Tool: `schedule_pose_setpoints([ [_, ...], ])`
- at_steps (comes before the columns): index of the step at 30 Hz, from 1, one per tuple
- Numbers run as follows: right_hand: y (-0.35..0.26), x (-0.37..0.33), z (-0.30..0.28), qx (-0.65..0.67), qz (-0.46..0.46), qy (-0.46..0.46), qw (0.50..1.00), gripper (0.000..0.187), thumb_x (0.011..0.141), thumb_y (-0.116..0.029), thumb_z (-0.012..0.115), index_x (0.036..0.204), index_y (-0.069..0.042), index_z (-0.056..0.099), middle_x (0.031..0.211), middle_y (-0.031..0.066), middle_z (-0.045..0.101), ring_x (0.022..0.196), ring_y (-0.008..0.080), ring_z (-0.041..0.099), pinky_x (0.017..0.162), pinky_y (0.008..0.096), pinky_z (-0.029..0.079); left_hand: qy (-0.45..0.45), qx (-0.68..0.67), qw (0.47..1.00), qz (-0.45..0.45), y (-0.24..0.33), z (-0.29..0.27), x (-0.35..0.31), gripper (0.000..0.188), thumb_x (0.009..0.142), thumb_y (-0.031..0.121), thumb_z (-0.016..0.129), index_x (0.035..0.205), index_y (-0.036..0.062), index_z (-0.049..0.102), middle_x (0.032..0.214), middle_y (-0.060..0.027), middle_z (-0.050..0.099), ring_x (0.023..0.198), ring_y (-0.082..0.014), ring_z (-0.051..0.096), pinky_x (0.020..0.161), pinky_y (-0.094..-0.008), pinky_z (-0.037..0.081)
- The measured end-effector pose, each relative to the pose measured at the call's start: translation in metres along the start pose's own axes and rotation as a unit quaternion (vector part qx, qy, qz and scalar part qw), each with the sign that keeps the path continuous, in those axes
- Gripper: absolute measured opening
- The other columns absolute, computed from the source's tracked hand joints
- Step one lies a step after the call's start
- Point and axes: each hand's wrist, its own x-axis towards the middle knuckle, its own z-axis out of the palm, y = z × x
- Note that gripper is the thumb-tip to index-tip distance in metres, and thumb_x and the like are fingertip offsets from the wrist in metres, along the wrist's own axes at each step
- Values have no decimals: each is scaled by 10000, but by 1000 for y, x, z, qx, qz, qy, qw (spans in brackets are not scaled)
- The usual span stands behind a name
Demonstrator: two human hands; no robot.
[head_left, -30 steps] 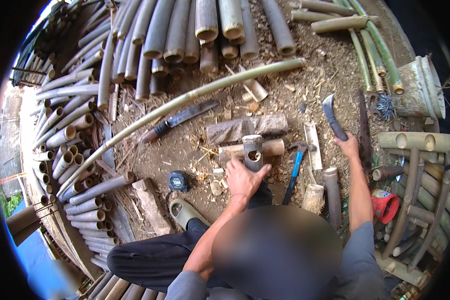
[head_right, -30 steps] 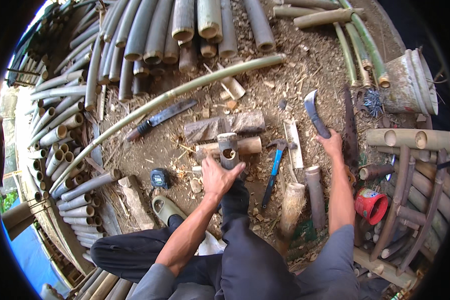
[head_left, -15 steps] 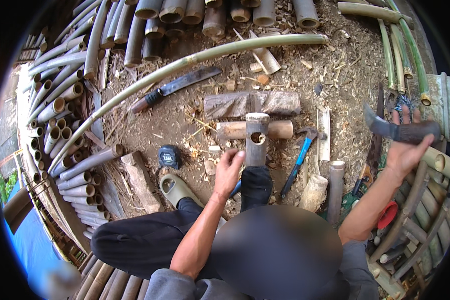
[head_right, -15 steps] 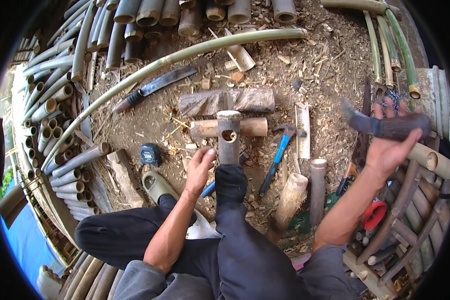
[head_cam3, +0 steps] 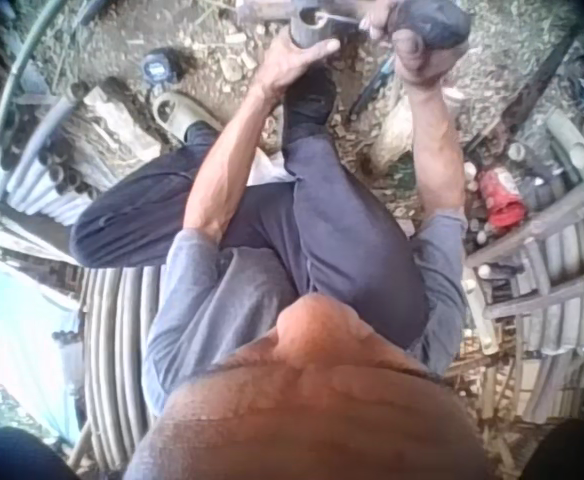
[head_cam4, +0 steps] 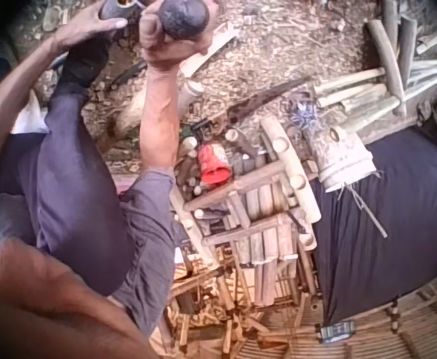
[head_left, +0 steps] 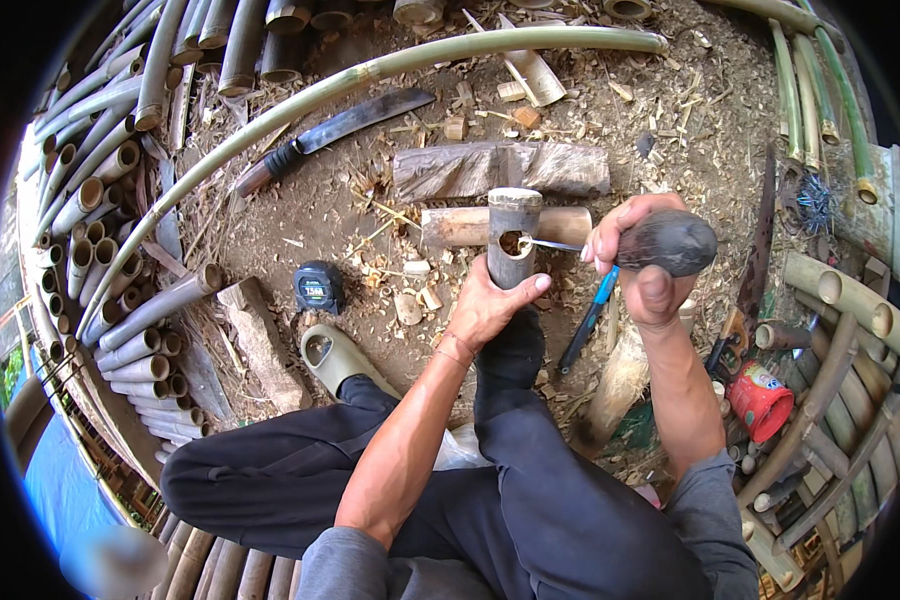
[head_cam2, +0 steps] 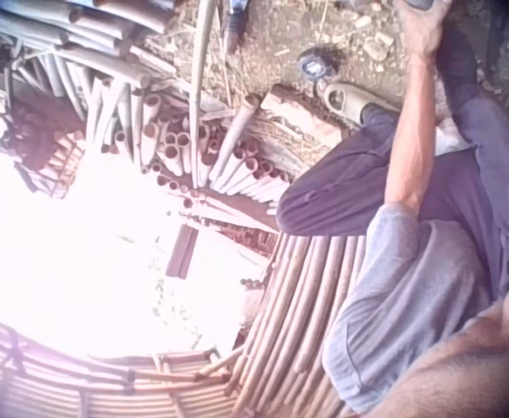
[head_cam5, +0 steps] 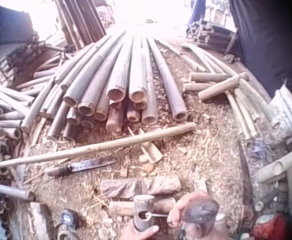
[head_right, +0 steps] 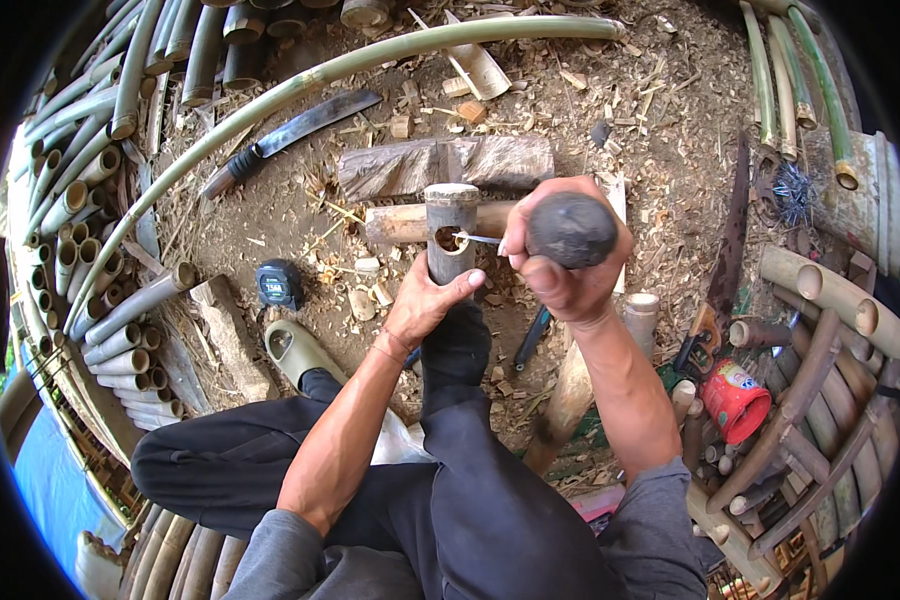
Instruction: The person sits on the ground and uses a hammer and chisel to carve and shape a short piece of bamboo. They then insert a long bamboo pole into the carved piece and use a hammer to drive it in, creating a joint.
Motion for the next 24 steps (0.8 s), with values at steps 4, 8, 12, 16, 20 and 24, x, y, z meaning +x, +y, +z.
schedule_pose_setpoints([
  [4, 16, 0, 5, -42, -40, -3, 998, 643, 782, -398, 840, 1085, 90, 552, 838, 86, 611, 688, 155, 629, 559, 258, 503, 3, 12, 1000, 25, -8, -2, 3, 858, 711, 449, 878, 1243, -95, 483, 1157, -166, 618, 1048, -230, 602, 935, -363, 491],
  [8, 18, -2, 6, -91, -80, -8, 993, 676, 759, -419, 853, 1085, 90, 550, 832, 87, 612, 684, 154, 627, 560, 265, 504, -1, 1, 999, 35, -10, 0, 4, 861, 718, 446, 875, 1246, -99, 467, 1165, -170, 610, 1061, -230, 594, 943, -363, 486],
  [12, 16, -5, 7, -93, -75, 5, 993, 657, 771, -440, 836, 1070, 70, 550, 770, 80, 611, 643, 145, 614, 545, 264, 497, -3, -14, 999, 34, -10, 0, 4, 853, 728, 433, 873, 1249, -99, 455, 1161, -167, 609, 1061, -223, 590, 943, -360, 484],
  [16, 12, -4, 6, -38, -23, 87, 995, 620, 782, -457, 821, 1019, 44, 544, 701, 77, 599, 581, 124, 574, 512, 252, 470, -6, -2, 1000, 25, -3, 0, 2, 843, 729, 420, 876, 1244, -96, 453, 1154, -157, 609, 1054, -213, 588, 938, -355, 485],
  [20, 12, -2, -2, -20, 26, 154, 988, 501, 847, -454, 713, 956, 2, 534, 671, 78, 584, 515, 131, 545, 489, 285, 479, -14, -29, 999, 19, -7, -1, 3, 832, 730, 398, 880, 1252, -90, 453, 1159, -147, 609, 1050, -205, 590, 941, -347, 483],
  [24, 13, 0, -14, -16, 111, 232, 966, 450, 923, -502, 582, 987, -62, 518, 682, 65, 540, 518, 151, 512, 536, 339, 473, -36, -44, 998, 4, -8, -3, 4, 817, 738, 356, 881, 1289, -68, 452, 1177, -124, 609, 1046, -191, 595, 951, -336, 479],
])
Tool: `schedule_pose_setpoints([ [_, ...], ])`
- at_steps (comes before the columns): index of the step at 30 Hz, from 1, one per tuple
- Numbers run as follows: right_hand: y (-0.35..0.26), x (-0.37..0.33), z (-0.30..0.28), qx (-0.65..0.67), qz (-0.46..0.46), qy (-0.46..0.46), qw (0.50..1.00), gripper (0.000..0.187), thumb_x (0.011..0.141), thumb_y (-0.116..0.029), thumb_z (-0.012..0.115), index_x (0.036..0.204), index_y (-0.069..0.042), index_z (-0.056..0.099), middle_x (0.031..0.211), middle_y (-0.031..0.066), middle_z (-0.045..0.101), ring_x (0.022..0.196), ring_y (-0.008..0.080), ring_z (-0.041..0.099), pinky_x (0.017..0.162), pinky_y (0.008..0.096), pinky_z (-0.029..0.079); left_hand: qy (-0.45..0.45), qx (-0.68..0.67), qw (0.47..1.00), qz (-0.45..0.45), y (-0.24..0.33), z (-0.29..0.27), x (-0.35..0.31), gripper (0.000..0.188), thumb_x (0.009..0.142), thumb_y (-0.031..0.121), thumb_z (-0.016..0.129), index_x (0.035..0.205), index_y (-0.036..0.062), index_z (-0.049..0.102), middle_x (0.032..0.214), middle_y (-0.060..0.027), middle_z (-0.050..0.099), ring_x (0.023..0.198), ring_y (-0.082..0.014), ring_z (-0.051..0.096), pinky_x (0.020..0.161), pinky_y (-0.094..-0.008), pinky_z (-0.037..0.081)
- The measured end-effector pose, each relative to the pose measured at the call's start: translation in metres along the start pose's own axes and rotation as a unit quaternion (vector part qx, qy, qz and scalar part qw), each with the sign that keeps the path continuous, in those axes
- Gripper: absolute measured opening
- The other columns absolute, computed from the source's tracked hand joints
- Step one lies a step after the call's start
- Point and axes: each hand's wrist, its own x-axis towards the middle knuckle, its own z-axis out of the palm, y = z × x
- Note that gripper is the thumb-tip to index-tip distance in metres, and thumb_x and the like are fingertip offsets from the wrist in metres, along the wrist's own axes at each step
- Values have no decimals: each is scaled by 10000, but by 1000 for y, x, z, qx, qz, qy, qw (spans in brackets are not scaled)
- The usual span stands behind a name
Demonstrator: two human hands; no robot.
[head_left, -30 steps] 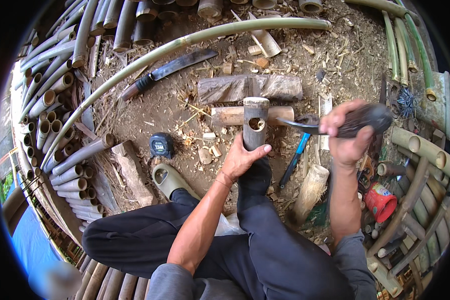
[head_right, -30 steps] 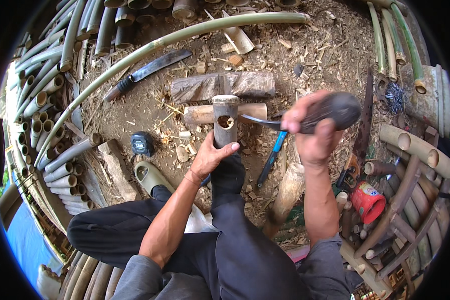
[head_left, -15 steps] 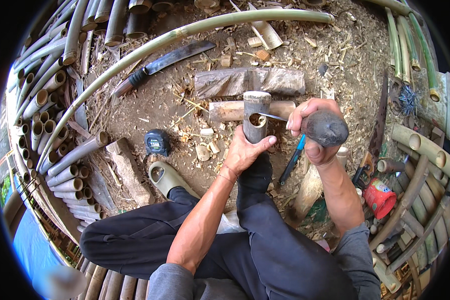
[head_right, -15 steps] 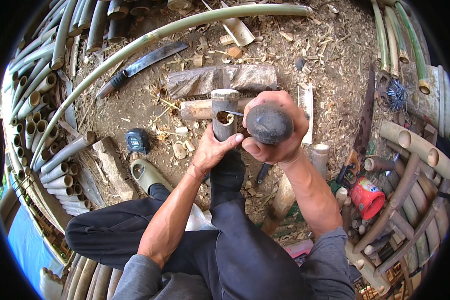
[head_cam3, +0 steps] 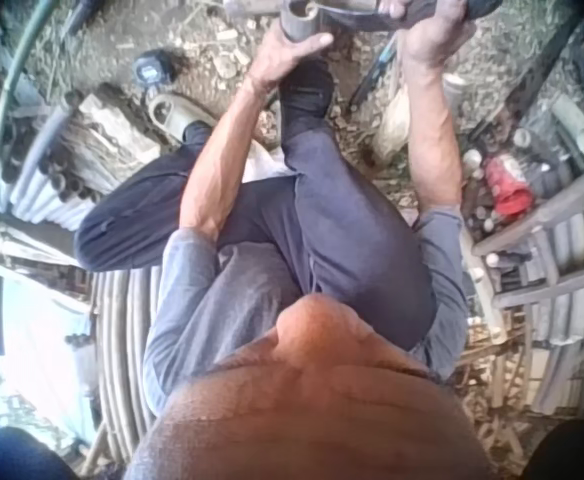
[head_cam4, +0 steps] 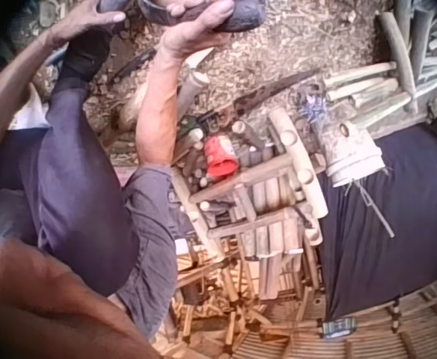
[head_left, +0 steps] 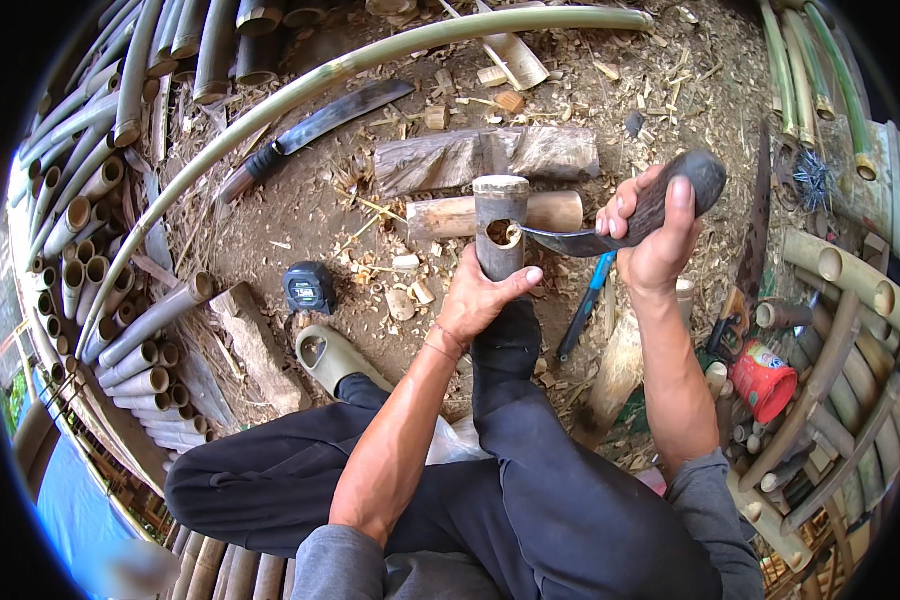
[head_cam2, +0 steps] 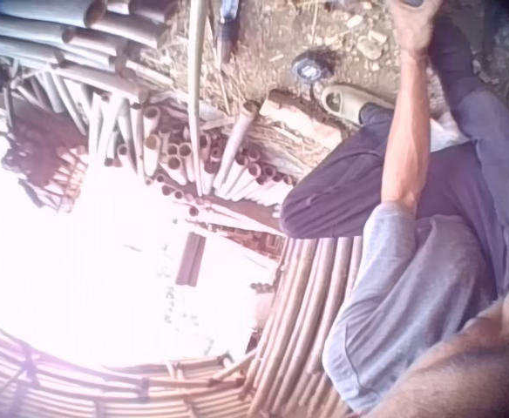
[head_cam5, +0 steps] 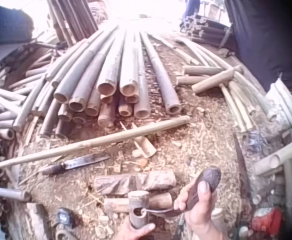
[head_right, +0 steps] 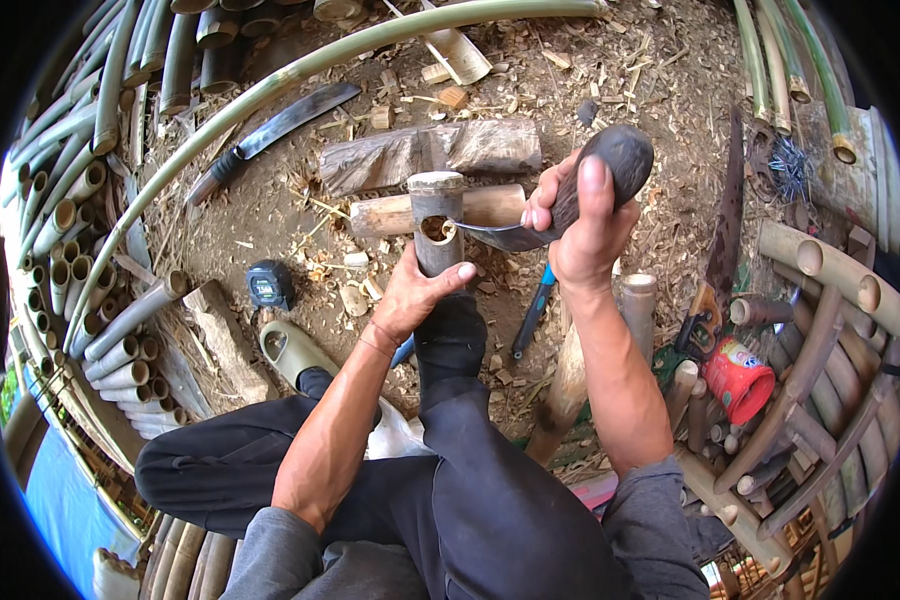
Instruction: The person sits on the ground and uses a hammer and chisel to carve and shape a short piece of bamboo. They then insert a long bamboo pole into the carved piece and use a hammer to drive it in, creating a joint.
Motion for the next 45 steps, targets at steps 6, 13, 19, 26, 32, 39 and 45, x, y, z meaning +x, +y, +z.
schedule_pose_setpoints([
  [6, 2, -18, -6, 30, -15, -91, 995, 366, 985, -449, 515, 1045, -88, 528, 756, 37, 532, 641, 150, 531, 647, 332, 469, -62, -114, 991, -35, 4, -15, 3, 755, 760, 294, 867, 1324, -22, 477, 1199, -81, 613, 1075, -150, 584, 976, -321, 465],
  [13, 3, -88, 14, -266, -325, -430, 799, 294, 732, -260, 680, 902, -32, 606, 884, 90, 605, 713, 259, 602, 633, 386, 485, -123, -213, 968, -55, 1, -21, 4, 726, 785, 279, 847, 1358, 32, 477, 1171, -43, 617, 1053, -134, 581, 959, -300, 464],
  [19, 13, -96, 21, -295, -336, -459, 768, 245, 712, -199, 682, 888, -55, 590, 848, 69, 582, 718, 238, 587, 634, 365, 476, -103, -169, 979, -53, 1, -21, 4, 632, 819, 276, 822, 1305, 31, 503, 1121, -38, 626, 1019, -123, 585, 922, -294, 482],
  [26, 13, -102, 22, -333, -343, -476, 738, 211, 694, -176, 677, 853, -73, 584, 820, 45, 565, 680, 195, 562, 600, 331, 454, -92, -173, 979, -55, -2, -16, 6, 602, 815, 260, 829, 1272, 21, 519, 1090, -46, 652, 958, -122, 608, 876, -288, 504],
  [32, 21, -104, 11, -366, -365, -483, 707, 197, 696, -188, 655, 850, -95, 574, 785, 15, 529, 650, 164, 523, 593, 313, 426, -47, -76, 995, -32, -4, -10, 7, 481, 843, 246, 804, 1204, 32, 570, 1070, -35, 668, 948, -114, 618, 874, -279, 504],
  [39, 34, -97, -15, -418, -397, -499, 647, 176, 700, -202, 634, 851, -124, 588, 785, -16, 506, 712, 147, 522, 671, 303, 442, 48, -32, 998, 12, -1, 10, 12, 569, 756, 343, 873, 1108, -15, 604, 989, -45, 695, 880, -126, 635, 802, -286, 531],
  [45, 31, -97, -27, -431, -407, -483, 644, 196, 690, -193, 649, 862, -121, 590, 847, 10, 557, 783, 170, 571, 797, 350, 496, 27, -9, 1000, 1, 3, 5, 8, 660, 758, 373, 863, 1202, -15, 566, 1066, -57, 670, 950, -139, 621, 872, -308, 513],
])
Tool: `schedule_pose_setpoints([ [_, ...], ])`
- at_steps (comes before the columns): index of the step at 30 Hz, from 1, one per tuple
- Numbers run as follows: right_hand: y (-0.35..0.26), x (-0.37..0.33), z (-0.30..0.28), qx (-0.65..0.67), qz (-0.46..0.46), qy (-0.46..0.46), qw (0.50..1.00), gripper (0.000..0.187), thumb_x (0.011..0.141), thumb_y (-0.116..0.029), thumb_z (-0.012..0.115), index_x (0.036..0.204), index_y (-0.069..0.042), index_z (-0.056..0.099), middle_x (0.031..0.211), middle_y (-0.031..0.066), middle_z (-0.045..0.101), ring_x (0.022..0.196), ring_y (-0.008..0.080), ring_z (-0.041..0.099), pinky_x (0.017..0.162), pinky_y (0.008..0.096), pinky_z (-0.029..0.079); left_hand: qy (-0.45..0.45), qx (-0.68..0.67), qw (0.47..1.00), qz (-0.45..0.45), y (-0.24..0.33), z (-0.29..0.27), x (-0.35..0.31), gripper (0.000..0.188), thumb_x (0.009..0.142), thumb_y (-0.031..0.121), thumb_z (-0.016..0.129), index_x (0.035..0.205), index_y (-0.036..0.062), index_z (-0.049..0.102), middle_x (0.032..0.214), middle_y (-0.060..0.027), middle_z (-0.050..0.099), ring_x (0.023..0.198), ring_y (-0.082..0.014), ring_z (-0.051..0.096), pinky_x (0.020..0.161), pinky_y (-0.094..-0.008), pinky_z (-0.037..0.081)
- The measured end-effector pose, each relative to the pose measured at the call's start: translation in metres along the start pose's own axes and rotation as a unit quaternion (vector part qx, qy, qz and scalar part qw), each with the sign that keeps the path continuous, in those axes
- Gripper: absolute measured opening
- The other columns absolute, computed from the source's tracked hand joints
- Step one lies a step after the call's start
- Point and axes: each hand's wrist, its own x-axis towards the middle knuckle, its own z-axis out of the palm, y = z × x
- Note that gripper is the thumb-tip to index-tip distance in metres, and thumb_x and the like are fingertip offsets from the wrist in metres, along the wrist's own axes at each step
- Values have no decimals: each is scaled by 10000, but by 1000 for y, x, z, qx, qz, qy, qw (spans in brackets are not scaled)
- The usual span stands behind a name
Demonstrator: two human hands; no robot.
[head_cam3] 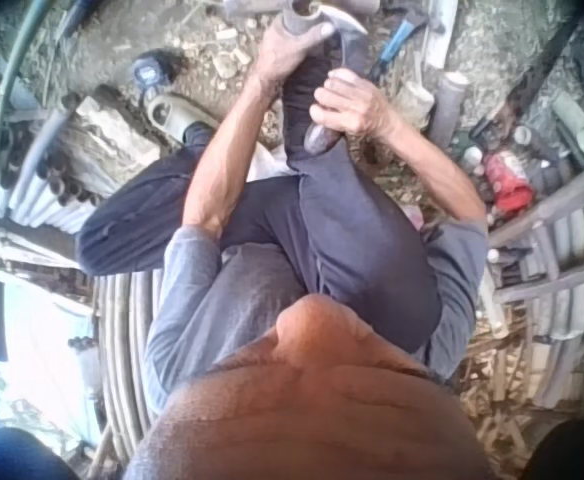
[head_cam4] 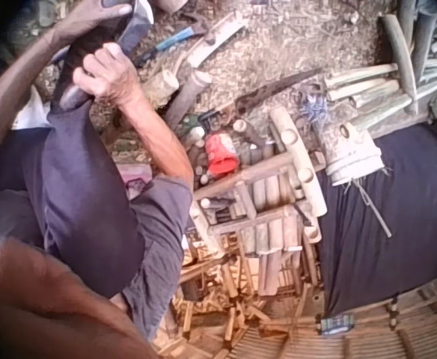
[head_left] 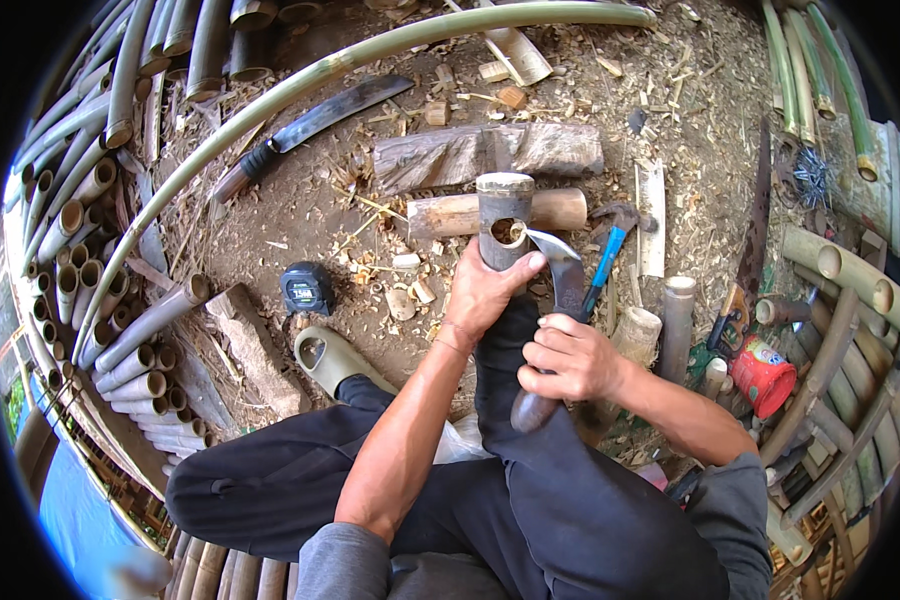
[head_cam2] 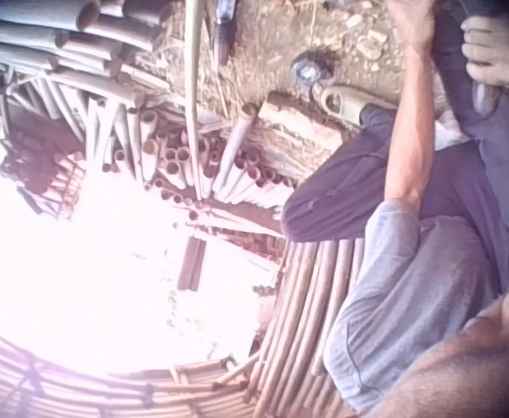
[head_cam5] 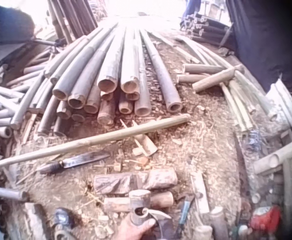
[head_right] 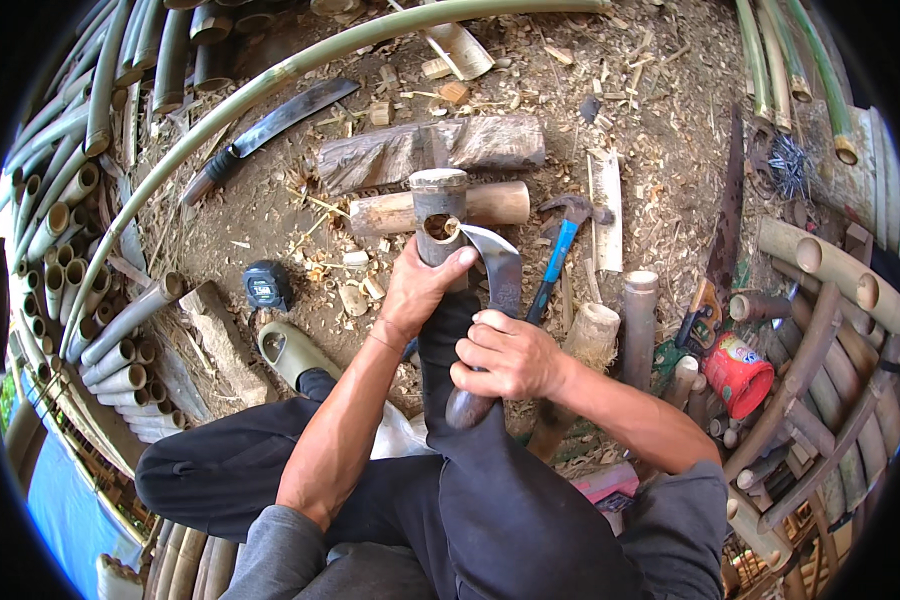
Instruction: The person sits on the ground and uses a hammer and chisel to carve and shape a short piece of bamboo. They then insert a long bamboo pole into the carved piece and use a hammer to drive it in, creating a joint.
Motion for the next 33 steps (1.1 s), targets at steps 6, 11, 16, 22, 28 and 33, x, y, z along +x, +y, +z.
schedule_pose_setpoints([
  [6, -4, 40, -23, 124, -3, 8, 992, 193, 706, -182, 654, 861, -97, 577, 844, 17, 533, 760, 179, 556, 794, 359, 479, -131, -191, 973, -10, -14, -28, -8, 754, 788, 405, 828, 1338, 18, 487, 1185, -58, 609, 1075, -141, 563, 972, -324, 456],
  [11, 0, 39, -16, 175, -9, -12, 984, 193, 709, -182, 651, 862, -89, 578, 821, 14, 513, 744, 181, 541, 794, 359, 468, -122, -162, 979, -36, -7, -25, -9, 657, 818, 356, 816, 1303, 30, 515, 1128, -48, 638, 1033, -138, 585, 947, -300, 470],
  [16, 5, 36, -13, 166, -28, -32, 985, 177, 705, -174, 646, 847, -91, 582, 813, 7, 508, 734, 173, 536, 789, 353, 465, -92, -155, 983, -29, -11, -21, -8, 624, 838, 369, 798, 1279, 16, 531, 1119, -51, 644, 1020, -134, 589, 933, -305, 481],
  [22, 19, 17, 11, 61, -73, -30, 995, 170, 696, -182, 644, 835, -106, 584, 810, 2, 514, 752, 161, 551, 812, 330, 469, -36, -90, 995, -3, -12, -10, -6, 610, 850, 412, 776, 1244, -1, 563, 1115, -63, 659, 991, -133, 603, 908, -305, 493],
  [28, 12, 48, -27, 201, 39, 76, 976, 164, 759, -119, 665, 908, -82, 608, 812, 31, 546, 734, 198, 572, 790, 381, 505, -26, -97, 995, 26, -14, -15, -11, 703, 817, 444, 798, 1268, -32, 546, 1121, -90, 654, 1009, -138, 600, 936, -303, 478],
  [33, 51, 81, -51, 481, 292, 490, 666, 178, 924, -66, 551, 1074, -10, 475, 765, 65, 545, 597, 131, 510, 574, 312, 473, -8, -46, 999, 0, 4, -10, -13, 737, 808, 494, 786, 1241, -55, 554, 1110, -93, 647, 998, -139, 594, 920, -297, 471],
])
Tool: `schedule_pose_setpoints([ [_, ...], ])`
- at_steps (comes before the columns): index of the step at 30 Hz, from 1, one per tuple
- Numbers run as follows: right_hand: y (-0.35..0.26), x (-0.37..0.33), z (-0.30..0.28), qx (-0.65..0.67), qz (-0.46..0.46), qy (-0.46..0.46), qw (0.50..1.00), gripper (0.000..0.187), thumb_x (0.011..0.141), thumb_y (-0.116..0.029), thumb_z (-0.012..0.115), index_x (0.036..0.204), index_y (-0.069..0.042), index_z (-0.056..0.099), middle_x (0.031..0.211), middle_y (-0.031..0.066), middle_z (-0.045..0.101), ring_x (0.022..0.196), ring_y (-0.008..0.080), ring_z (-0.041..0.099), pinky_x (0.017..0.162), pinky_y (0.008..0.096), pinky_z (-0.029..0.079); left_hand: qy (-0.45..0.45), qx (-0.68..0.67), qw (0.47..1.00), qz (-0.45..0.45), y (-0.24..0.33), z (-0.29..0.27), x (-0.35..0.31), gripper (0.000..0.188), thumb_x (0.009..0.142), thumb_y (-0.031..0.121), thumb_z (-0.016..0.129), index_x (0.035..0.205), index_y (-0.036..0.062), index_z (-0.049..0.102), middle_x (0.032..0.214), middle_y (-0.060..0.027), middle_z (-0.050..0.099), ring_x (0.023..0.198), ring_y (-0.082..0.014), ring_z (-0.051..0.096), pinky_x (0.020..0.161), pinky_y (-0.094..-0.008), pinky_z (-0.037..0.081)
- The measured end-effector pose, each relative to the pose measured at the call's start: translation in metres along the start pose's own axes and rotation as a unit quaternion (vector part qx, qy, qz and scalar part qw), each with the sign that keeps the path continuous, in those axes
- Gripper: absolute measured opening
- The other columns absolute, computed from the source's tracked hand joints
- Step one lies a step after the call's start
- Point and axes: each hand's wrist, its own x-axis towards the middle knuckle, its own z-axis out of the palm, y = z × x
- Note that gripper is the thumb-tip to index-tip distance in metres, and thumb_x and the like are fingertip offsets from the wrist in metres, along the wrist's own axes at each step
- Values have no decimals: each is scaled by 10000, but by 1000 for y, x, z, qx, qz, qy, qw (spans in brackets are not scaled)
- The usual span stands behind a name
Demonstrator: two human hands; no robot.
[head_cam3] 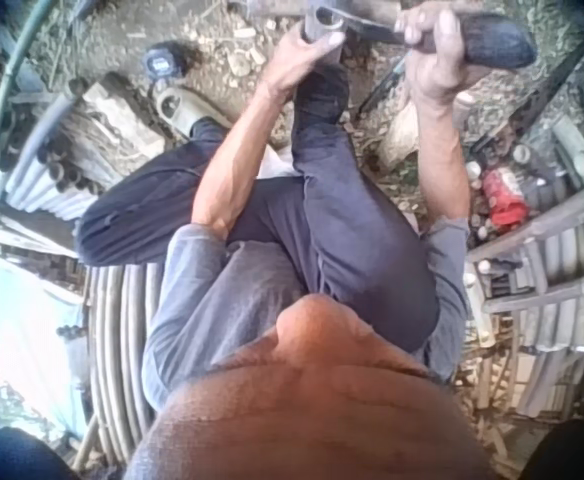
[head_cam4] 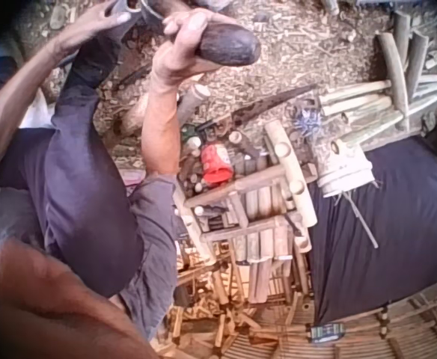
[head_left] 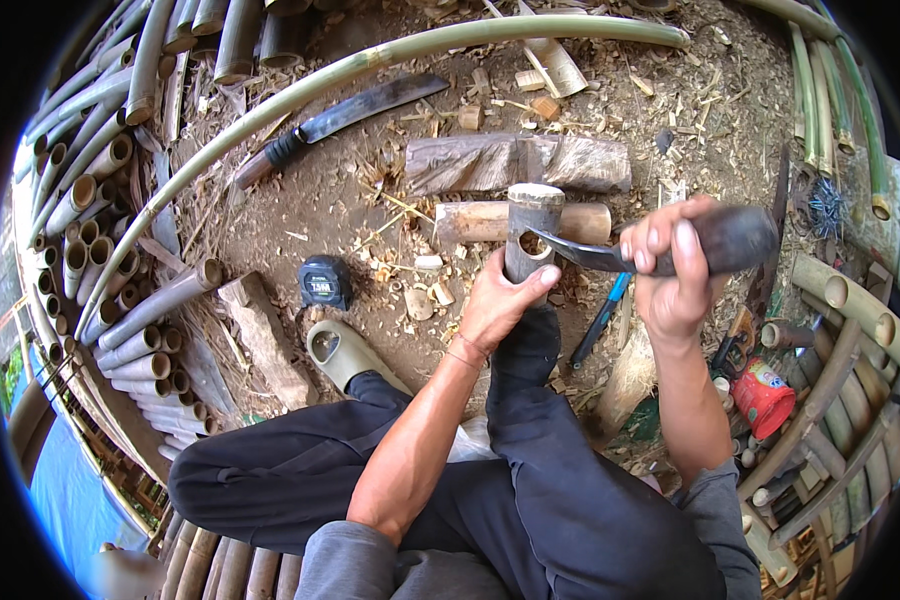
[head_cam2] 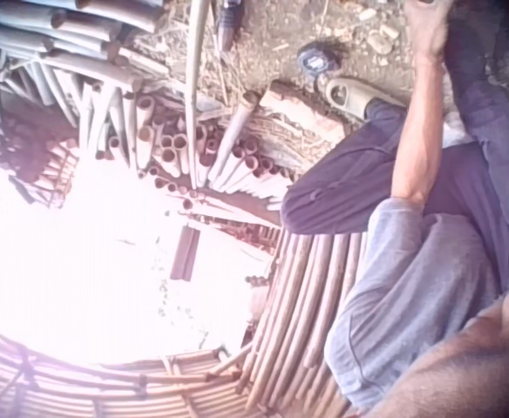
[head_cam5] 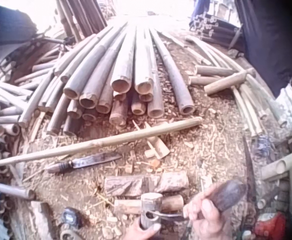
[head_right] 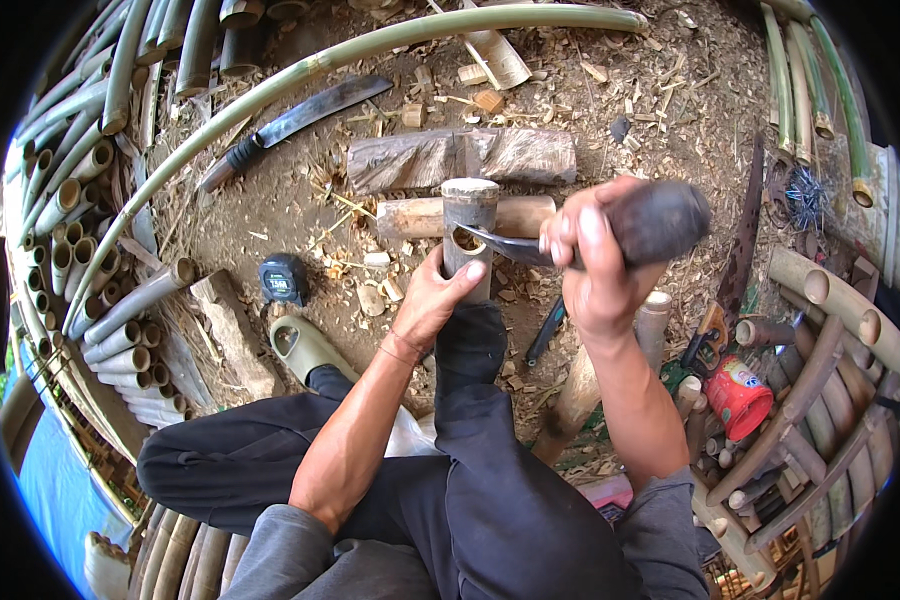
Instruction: The person sits on the ground and uses a hammer and chisel to carve and shape a short piece of bamboo. They then insert a long bamboo pole into the carved piece and use a hammer to drive it in, creating a joint.
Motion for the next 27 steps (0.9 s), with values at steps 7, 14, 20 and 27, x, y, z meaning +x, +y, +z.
schedule_pose_setpoints([
  [7, 8, 16, -3, -61, 58, 21, 996, 184, 854, -118, 657, 918, -12, 521, 693, 78, 576, 535, 134, 534, 528, 302, 473, 69, 82, 992, -62, 6, 13, 15, 762, 803, 616, 736, 1097, -80, 638, 986, -96, 677, 889, -131, 598, 837, -289, 488],
  [14, 19, 44, -2, -110, 157, -65, 979, 174, 877, -155, 634, 928, -49, 504, 668, 31, 535, 506, 101, 499, 536, 301, 461, 117, 115, 985, -62, 3, 10, 16, 854, 738, 682, 743, 1060, -103, 645, 917, -160, 709, 861, -211, 670, 804, -348, 529],
  [20, 12, 70, 15, -226, 166, -195, 940, 186, 853, -136, 667, 932, -12, 553, 654, 47, 567, 499, 112, 525, 510, 274, 465, 35, 64, 997, 25, 0, 10, 5, 729, 721, 504, 852, 1081, -86, 621, 978, -164, 708, 878, -226, 670, 819, -358, 530],
  [27, -114, -27, 23, -311, -155, 11, 938, 161, 803, 1, 705, 934, 3, 611, 779, 21, 637, 677, 91, 595, 647, 254, 489, 241, 456, 856, 34, -4, 26, -15, 910, 603, 536, 868, 1178, -70, 506, 1163, -266, 546, 1084, -414, 575, 939, -479, 484],
])
